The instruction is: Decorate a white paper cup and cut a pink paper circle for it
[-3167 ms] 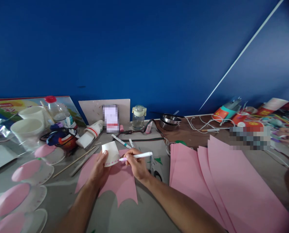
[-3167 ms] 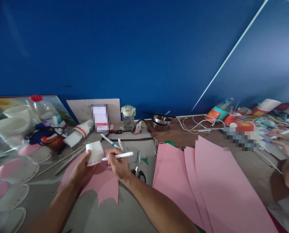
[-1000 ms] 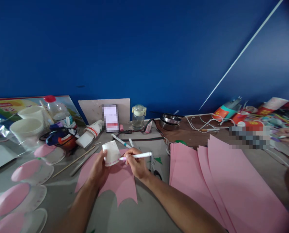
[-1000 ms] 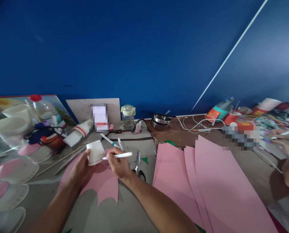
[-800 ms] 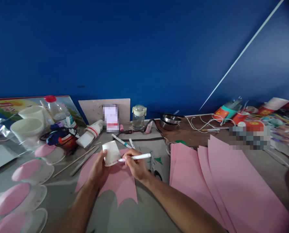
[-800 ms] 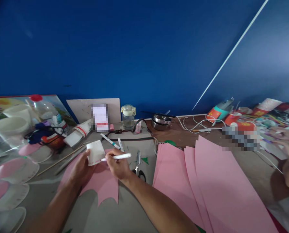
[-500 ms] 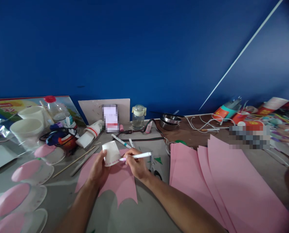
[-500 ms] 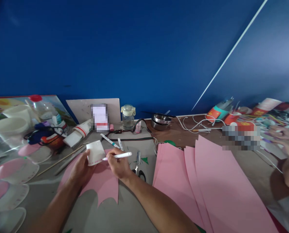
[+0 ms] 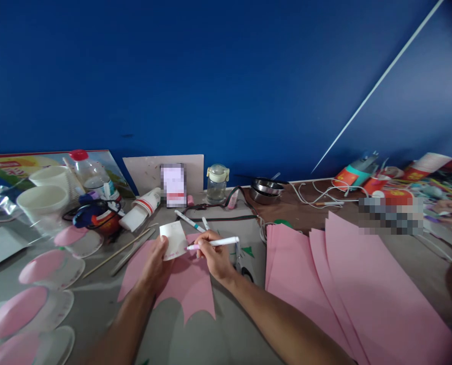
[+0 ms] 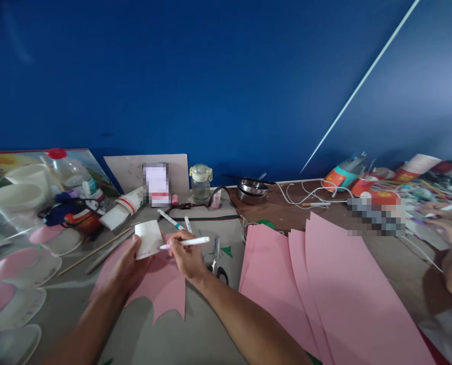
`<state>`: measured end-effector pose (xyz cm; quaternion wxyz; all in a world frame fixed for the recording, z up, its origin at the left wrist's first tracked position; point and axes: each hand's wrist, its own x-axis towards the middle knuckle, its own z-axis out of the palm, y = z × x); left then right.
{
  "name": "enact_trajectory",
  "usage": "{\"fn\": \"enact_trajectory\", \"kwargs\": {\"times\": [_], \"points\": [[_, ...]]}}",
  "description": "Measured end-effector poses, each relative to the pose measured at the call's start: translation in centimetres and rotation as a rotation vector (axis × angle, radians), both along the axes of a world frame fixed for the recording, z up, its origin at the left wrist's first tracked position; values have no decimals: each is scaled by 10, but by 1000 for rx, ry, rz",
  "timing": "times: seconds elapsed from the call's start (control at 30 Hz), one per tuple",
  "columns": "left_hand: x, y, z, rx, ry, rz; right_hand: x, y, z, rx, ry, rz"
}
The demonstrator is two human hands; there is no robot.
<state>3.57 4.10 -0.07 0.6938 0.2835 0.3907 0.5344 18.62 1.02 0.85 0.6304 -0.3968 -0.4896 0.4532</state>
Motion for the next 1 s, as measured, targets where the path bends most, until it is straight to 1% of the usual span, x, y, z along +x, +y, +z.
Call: {"fn": "enact_trajectory", "kwargs": {"times": [0.1, 0.2, 0.5, 0.67, 1.0], "points": [[-1, 0, -2, 11, -31, -25, 0, -1, 0, -8, -8, 2], [-2, 1, -4, 22, -54, -20, 0, -2, 3, -8, -38, 4], [-4, 5, -13, 27, -83, -24, 0, -4, 3, 74, -139, 8], [-3, 5, -13, 25, -83, -19, 0, -5, 2, 89, -135, 15], [-3, 3, -10, 29, -72, -22, 0, -4, 3, 59, -138, 14]]}}
